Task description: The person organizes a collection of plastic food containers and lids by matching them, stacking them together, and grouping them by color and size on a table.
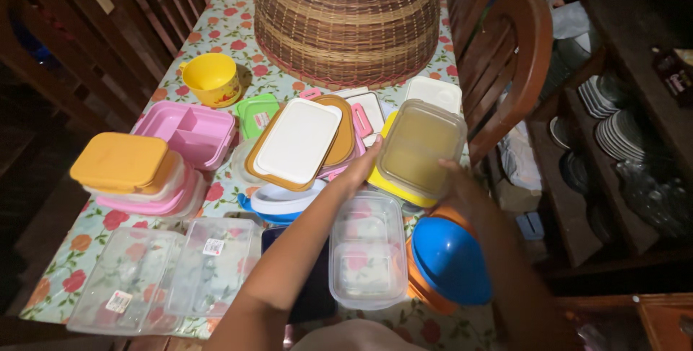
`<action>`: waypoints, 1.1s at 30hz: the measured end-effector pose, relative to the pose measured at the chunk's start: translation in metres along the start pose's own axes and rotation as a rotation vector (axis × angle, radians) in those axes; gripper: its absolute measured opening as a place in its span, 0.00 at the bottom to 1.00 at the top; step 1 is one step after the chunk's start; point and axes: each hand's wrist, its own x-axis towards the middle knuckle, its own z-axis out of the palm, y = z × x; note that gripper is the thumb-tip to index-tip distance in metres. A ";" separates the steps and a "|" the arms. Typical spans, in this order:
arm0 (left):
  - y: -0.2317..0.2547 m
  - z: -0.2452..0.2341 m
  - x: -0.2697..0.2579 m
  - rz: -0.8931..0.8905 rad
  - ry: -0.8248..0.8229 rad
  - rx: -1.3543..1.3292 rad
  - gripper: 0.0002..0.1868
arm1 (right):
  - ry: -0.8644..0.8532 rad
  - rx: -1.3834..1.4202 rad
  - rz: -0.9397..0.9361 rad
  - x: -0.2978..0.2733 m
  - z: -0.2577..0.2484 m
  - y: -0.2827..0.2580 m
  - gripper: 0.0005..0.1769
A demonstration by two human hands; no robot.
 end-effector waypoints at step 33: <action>-0.158 -0.024 -0.242 0.041 0.295 0.119 0.35 | 0.004 -1.439 -0.319 -0.096 0.114 0.058 0.25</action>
